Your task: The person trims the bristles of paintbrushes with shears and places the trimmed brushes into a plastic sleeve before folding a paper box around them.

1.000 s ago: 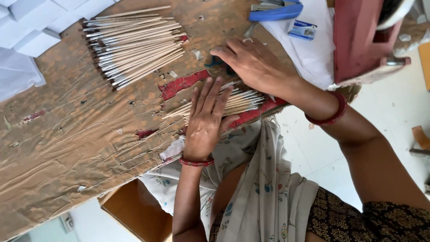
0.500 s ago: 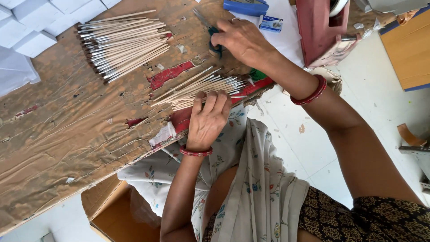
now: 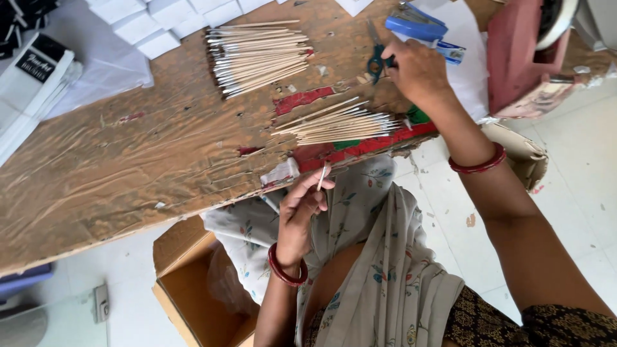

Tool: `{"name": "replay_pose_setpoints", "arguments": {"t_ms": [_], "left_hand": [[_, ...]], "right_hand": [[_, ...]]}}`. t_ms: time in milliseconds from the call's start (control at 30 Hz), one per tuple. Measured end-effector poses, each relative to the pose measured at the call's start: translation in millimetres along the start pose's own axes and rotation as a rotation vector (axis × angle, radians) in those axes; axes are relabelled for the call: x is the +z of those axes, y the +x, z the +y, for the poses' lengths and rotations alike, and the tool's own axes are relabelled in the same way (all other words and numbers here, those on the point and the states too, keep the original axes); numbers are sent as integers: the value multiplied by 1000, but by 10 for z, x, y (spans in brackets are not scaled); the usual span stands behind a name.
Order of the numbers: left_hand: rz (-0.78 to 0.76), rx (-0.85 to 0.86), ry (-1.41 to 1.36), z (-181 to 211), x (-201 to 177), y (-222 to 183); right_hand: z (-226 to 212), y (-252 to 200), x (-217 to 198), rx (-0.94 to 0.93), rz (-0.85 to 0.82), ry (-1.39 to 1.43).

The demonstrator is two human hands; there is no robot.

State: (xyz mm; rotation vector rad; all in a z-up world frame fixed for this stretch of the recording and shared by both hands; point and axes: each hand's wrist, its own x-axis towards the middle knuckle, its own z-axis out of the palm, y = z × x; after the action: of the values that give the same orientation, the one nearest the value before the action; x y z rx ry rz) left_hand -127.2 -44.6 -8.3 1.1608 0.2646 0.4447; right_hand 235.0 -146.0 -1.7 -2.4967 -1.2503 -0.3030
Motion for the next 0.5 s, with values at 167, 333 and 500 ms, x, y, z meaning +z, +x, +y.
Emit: {"name": "replay_pose_setpoints", "arguments": {"t_ms": [167, 333, 500], "left_hand": [[27, 31, -125, -153, -187, -88], [27, 59, -139, -266, -292, -107], [75, -21, -314, -15, -274, -132]], "right_hand": [[294, 3, 206, -124, 38, 41], [15, 65, 84, -133, 95, -172], [374, 141, 246, -98, -5, -25]]}}
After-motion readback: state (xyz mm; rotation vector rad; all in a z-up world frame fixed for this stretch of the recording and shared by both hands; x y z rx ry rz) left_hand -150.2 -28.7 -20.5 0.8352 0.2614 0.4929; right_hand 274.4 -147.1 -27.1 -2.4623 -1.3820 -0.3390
